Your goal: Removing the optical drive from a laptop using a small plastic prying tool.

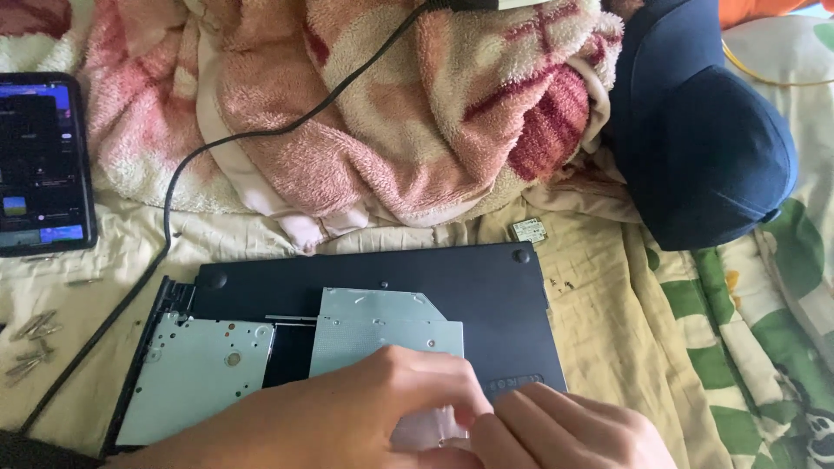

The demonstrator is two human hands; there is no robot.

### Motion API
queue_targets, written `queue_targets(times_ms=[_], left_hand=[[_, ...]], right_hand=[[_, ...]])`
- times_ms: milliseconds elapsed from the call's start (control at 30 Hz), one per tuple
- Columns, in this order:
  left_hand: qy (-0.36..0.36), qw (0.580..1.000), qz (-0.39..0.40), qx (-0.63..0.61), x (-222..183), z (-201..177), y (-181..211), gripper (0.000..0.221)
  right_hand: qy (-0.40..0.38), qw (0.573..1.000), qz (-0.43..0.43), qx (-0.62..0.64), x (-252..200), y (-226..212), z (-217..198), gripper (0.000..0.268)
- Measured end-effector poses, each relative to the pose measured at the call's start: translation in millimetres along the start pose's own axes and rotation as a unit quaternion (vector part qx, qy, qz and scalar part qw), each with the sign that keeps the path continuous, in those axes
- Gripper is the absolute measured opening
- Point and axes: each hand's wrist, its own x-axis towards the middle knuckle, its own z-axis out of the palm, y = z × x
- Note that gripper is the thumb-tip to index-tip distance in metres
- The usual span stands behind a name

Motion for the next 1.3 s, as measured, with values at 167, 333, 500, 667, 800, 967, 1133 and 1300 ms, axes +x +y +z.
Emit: queue_targets(times_ms=[167, 333, 500, 667, 800, 967, 1133, 1300], left_hand=[[0.017, 0.997, 0.068, -0.028, 1.1, -0.5, -3.3, 0.004], [0.026, 0.966, 0.255, -0.005, 18.7, 11.8, -42.8, 0.017], [0.025, 0.973, 0.23, -0.024, 12.7, 8.0, -32.7, 0.014], [0.074, 0.978, 0.193, -0.039, 7.4, 13.1, -23.0, 0.022], [0.049, 0.976, 0.202, -0.07, 14.9, 13.7, -36.1, 0.027], [0.02, 0.957, 0.285, -0.044, 18.1, 16.5, -48.0, 0.036], [0.047, 0.965, 0.259, -0.01, 10.9, 11.8, -34.5, 0.033], [0.06, 0.976, 0.209, -0.033, 15.0, 14.6, -36.3, 0.025]], right_hand=[[0.015, 1.0, 0.023, -0.012, 10.2, -7.1, -5.5, 0.037], [-0.018, 0.993, 0.079, 0.088, -2.9, -11.3, -13.9, 0.017], [0.017, 0.998, 0.023, 0.05, 2.3, -4.5, -9.1, 0.02], [0.013, 0.997, 0.074, -0.029, 2.8, -10.2, 0.2, 0.052], [0.008, 0.998, 0.057, -0.028, 4.5, -8.4, -10.0, 0.054], [-0.002, 0.991, 0.093, 0.097, 2.7, -16.8, -14.7, 0.02], [0.004, 0.999, 0.044, 0.015, 3.9, -8.4, -8.0, 0.037], [0.033, 0.995, 0.067, -0.061, 6.9, -14.3, -3.3, 0.049]])
